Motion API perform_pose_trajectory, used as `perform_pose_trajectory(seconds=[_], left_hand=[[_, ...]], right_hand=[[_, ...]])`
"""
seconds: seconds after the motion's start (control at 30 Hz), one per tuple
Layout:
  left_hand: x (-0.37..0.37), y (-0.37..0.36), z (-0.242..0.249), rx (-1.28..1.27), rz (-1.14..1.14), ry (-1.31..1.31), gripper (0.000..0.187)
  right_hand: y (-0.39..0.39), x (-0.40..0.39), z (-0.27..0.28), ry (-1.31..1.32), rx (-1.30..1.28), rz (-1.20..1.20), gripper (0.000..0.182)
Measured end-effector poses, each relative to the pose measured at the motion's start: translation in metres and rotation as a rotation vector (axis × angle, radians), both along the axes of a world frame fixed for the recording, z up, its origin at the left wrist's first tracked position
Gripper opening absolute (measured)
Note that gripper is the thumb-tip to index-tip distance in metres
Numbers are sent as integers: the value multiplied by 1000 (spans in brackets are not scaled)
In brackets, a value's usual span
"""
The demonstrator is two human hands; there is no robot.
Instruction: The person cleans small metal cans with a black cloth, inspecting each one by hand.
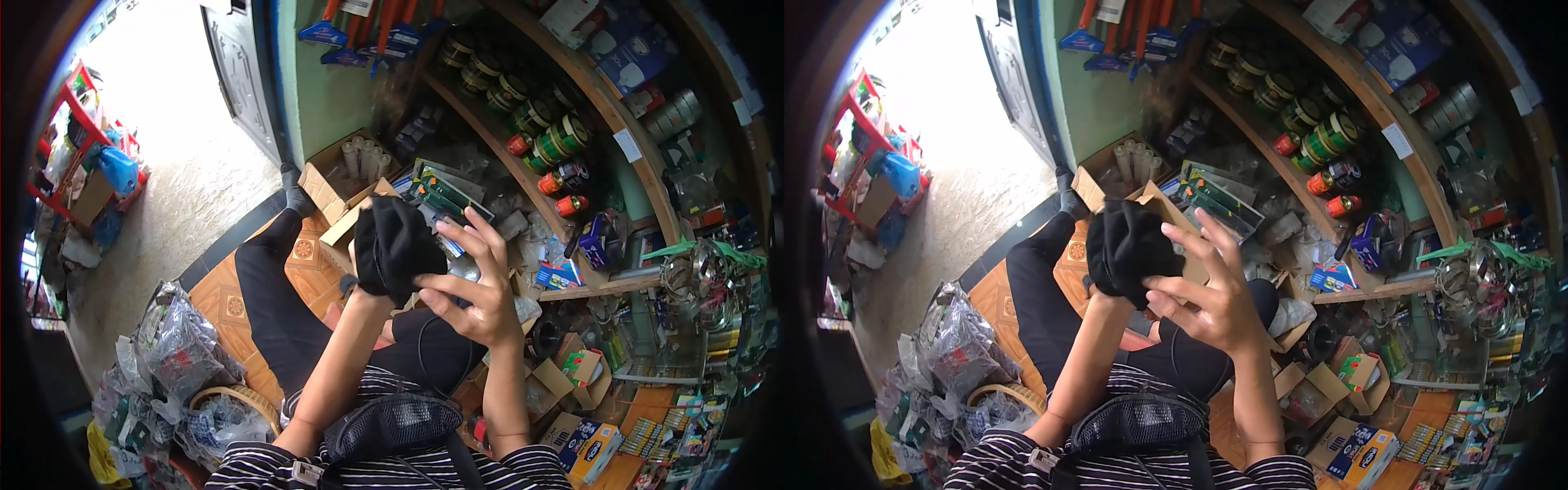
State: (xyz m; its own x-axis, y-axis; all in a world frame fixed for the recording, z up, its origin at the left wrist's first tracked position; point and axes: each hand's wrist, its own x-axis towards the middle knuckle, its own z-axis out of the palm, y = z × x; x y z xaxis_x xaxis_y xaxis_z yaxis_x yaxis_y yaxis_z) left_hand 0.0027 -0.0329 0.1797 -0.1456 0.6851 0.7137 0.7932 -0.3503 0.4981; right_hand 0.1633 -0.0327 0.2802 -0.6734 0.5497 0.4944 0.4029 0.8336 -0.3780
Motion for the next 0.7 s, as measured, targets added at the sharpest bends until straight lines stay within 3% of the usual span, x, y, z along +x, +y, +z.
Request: perform_pose_trajectory(seconds=[0.07,0.17,0.27,0.3,0.37,0.47,0.53,0.57,0.67,0.7], left_hand=[[-3,-12,44,-207,-144,14,29],[10,-4,27,-75,-169,-131,28],[31,-1,23,-219,-599,-1282,21],[35,-6,30,-242,-648,-1680,17],[26,2,-3,-235,-471,-1078,24],[11,6,-15,-185,-210,-464,31],[-14,-5,60,-408,-200,81,36],[-11,-1,38,-374,-163,138,39],[21,8,-11,-227,-608,-1482,27],[20,10,-15,-179,-542,-1246,26]], right_hand=[[5,5,12,-2,53,-44,11],[9,4,21,-3,228,-199,10],[12,-4,14,69,244,-211,15],[7,-9,16,95,190,-180,21],[-1,-17,5,73,123,-102,26],[1,-12,-8,41,88,-67,24],[16,5,-12,14,176,-161,20],[21,10,-10,-5,176,-200,20],[22,7,-8,-25,205,-223,27],[19,2,-6,5,160,-192,33]])
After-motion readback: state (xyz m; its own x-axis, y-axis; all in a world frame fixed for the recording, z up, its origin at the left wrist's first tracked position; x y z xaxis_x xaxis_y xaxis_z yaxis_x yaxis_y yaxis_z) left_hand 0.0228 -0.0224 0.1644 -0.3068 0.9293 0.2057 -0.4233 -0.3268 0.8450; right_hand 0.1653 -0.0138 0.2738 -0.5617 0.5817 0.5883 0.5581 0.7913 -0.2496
